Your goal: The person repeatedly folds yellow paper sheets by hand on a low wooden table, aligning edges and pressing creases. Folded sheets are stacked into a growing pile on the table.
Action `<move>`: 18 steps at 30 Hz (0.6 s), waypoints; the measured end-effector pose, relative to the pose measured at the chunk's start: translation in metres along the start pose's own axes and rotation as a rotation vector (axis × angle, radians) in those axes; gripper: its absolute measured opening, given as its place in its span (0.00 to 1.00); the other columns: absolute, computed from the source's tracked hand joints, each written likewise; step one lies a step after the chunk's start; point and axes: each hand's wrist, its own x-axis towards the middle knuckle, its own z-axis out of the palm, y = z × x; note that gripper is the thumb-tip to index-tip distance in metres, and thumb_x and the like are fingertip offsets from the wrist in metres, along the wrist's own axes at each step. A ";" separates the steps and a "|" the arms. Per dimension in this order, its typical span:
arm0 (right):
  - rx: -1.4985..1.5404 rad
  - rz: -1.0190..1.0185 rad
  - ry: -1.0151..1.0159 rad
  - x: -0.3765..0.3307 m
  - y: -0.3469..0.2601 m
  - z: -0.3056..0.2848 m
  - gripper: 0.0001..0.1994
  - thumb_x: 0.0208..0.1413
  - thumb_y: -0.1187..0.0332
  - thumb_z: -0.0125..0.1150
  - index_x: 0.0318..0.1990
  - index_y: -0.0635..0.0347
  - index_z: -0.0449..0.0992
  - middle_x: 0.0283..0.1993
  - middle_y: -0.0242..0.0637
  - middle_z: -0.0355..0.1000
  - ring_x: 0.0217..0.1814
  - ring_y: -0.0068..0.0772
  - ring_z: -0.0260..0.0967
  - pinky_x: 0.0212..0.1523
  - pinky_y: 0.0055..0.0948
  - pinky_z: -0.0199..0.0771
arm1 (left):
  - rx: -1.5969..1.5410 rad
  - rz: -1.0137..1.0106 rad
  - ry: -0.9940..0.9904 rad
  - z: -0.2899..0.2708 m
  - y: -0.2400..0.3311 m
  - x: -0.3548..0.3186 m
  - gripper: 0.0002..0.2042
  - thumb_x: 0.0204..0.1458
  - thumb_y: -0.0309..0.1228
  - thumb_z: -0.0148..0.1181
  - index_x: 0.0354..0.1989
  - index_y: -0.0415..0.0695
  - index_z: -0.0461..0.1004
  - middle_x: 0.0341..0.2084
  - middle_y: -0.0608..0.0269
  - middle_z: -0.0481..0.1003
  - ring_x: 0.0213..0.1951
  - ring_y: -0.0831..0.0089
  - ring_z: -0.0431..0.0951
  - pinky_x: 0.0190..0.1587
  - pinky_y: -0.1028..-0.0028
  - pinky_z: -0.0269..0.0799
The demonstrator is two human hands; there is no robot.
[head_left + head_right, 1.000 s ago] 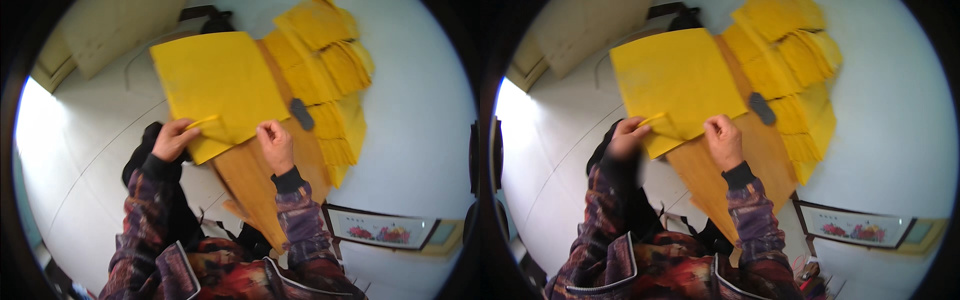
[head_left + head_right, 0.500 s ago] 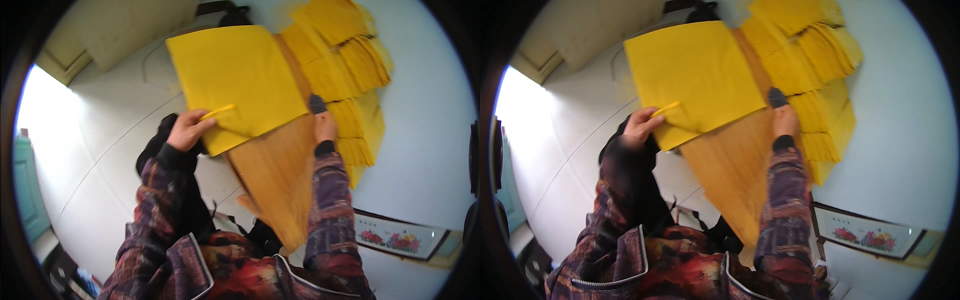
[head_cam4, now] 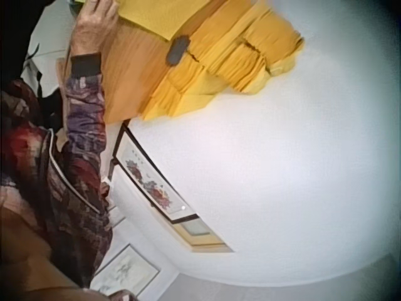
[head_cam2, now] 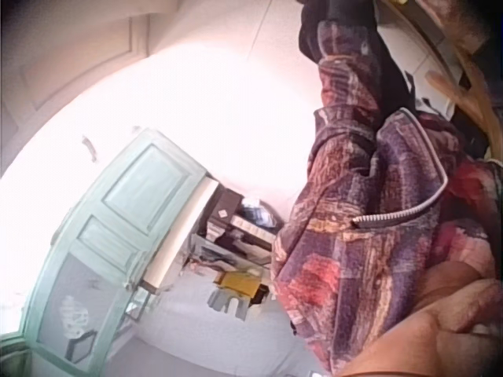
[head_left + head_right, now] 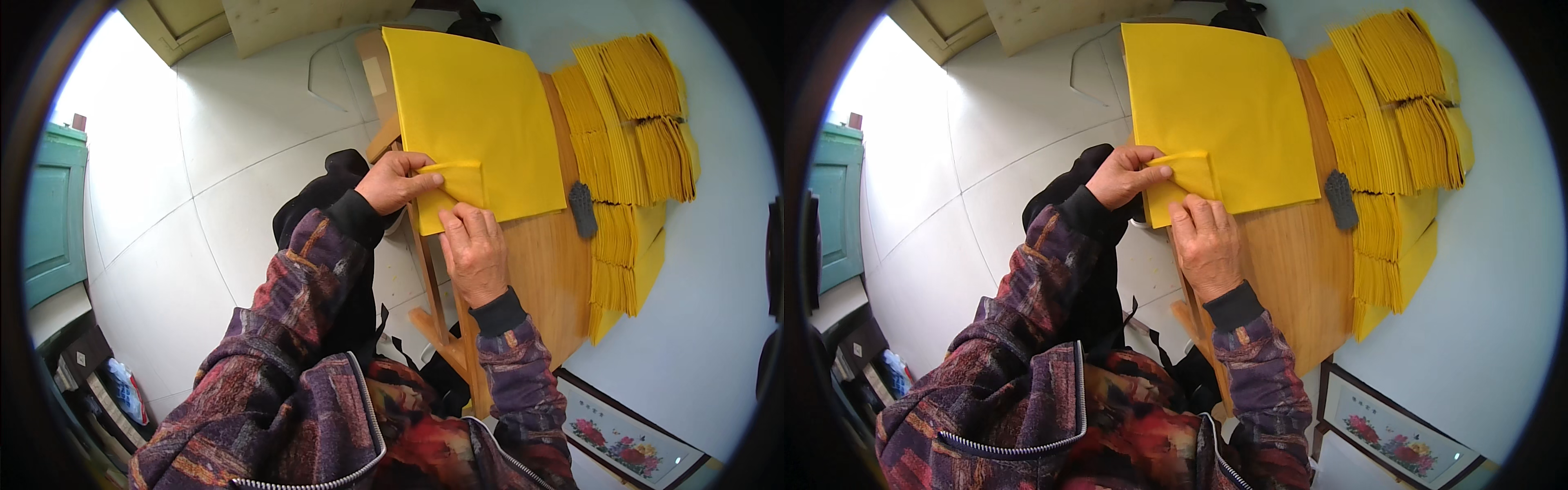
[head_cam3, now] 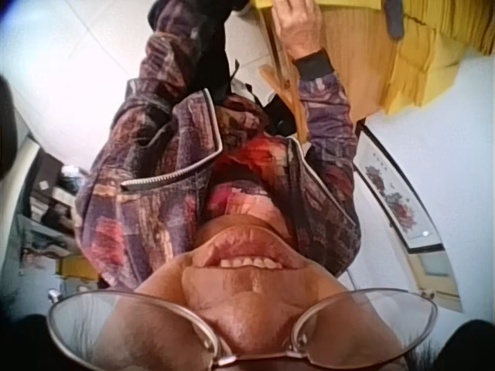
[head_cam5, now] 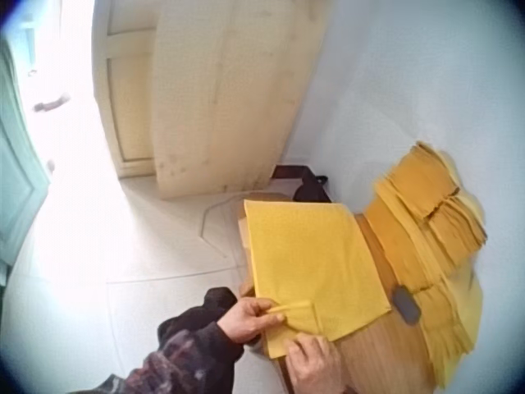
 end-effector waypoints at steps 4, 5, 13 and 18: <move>0.089 0.011 0.009 0.002 0.005 0.001 0.13 0.41 0.79 0.64 0.38 0.62 0.75 0.38 0.37 0.69 0.38 0.42 0.67 0.40 0.35 0.70 | 0.002 0.060 -0.033 -0.002 -0.003 0.001 0.11 0.55 0.32 0.60 0.39 0.35 0.76 0.27 0.69 0.75 0.30 0.83 0.72 0.34 0.81 0.70; 0.123 0.037 0.006 0.002 0.005 0.000 0.12 0.41 0.80 0.63 0.36 0.62 0.75 0.37 0.38 0.69 0.38 0.42 0.67 0.39 0.35 0.70 | 0.002 0.092 -0.049 -0.002 -0.003 0.001 0.11 0.55 0.31 0.60 0.40 0.35 0.76 0.27 0.69 0.75 0.30 0.83 0.72 0.34 0.80 0.70; 0.470 0.219 -0.134 0.018 0.020 -0.007 0.06 0.43 0.78 0.61 0.28 0.62 0.69 0.30 0.40 0.67 0.35 0.44 0.67 0.35 0.36 0.69 | 0.061 0.065 -0.043 -0.005 0.000 0.000 0.12 0.55 0.31 0.60 0.40 0.34 0.75 0.28 0.66 0.76 0.31 0.82 0.72 0.36 0.79 0.70; 0.724 0.364 -0.270 0.024 0.030 -0.012 0.07 0.42 0.79 0.62 0.27 0.64 0.68 0.29 0.41 0.66 0.30 0.41 0.67 0.31 0.32 0.67 | 0.085 0.063 -0.041 -0.005 0.000 0.000 0.11 0.55 0.31 0.58 0.39 0.33 0.75 0.28 0.67 0.76 0.31 0.82 0.72 0.36 0.79 0.70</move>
